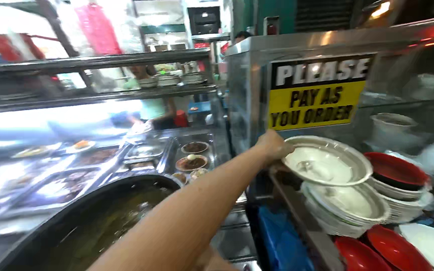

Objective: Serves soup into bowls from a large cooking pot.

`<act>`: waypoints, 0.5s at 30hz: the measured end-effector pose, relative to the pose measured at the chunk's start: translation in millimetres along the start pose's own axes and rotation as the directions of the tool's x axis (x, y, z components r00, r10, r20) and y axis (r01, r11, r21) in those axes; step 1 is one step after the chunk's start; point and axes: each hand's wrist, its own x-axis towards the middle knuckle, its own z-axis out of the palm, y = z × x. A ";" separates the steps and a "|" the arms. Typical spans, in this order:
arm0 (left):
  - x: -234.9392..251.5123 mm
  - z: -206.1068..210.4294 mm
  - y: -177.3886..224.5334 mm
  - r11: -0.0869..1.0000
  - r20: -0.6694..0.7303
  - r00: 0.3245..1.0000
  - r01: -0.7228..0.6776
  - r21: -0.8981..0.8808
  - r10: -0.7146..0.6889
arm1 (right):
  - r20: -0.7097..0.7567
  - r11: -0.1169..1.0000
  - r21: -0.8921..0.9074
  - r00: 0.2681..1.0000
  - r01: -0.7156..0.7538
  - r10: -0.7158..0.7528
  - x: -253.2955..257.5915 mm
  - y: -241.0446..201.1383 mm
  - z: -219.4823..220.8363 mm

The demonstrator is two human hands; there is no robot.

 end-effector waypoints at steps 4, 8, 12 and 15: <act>-80.3 -86.2 -10.4 0.988 -0.115 0.992 0.032 -0.149 -0.049 | 0.173 0.972 -0.033 0.959 0.234 -0.225 38.8 33.5 16.6; -181.0 -164.0 -42.3 0.974 -0.321 0.939 0.054 -0.222 -0.125 | 0.542 0.949 -0.231 0.839 0.212 -0.056 66.8 15.2 12.6; -286.3 -210.1 -84.9 0.958 -0.561 0.806 0.025 -0.287 -0.189 | 0.724 0.857 -0.358 0.690 0.370 0.005 84.9 -5.6 31.4; -355.6 -224.2 -124.5 0.921 -0.699 0.651 0.000 -0.391 -0.297 | 0.794 0.798 -0.392 0.606 0.458 0.043 94.6 -9.1 53.7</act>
